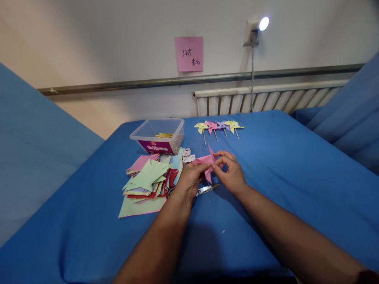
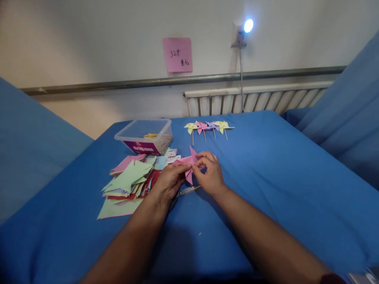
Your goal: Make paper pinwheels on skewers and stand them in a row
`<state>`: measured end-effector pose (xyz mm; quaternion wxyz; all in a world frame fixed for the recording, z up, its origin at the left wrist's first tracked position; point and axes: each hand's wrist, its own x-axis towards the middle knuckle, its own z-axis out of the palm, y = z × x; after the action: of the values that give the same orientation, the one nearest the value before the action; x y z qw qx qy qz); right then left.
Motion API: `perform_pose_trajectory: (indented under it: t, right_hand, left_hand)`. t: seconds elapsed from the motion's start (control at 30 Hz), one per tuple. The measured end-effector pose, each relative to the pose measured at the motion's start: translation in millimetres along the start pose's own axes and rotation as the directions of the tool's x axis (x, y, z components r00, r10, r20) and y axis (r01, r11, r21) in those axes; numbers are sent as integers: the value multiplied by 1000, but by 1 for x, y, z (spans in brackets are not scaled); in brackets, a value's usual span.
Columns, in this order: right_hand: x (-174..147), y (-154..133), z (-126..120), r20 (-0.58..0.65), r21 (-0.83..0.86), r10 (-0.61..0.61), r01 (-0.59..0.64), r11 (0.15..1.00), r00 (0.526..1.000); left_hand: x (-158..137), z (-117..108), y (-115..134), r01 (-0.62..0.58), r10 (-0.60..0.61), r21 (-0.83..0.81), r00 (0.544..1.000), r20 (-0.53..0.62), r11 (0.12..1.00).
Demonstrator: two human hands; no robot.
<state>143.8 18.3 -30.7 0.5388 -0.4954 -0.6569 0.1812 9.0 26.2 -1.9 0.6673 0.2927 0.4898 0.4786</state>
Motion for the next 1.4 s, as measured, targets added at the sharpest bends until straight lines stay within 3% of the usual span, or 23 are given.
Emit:
perform_pose_trajectory:
  t: [1.0,1.4]
  right_hand:
    - [0,4,3,11,85,52,-53,995,999]
    - [-1,3,5,29,101,85,-87,991,996]
  left_hand:
    - [3,-4,-4,-10,10,35,1000,8,999]
    - [0,-2,0,-29,29,2,996,88,1000]
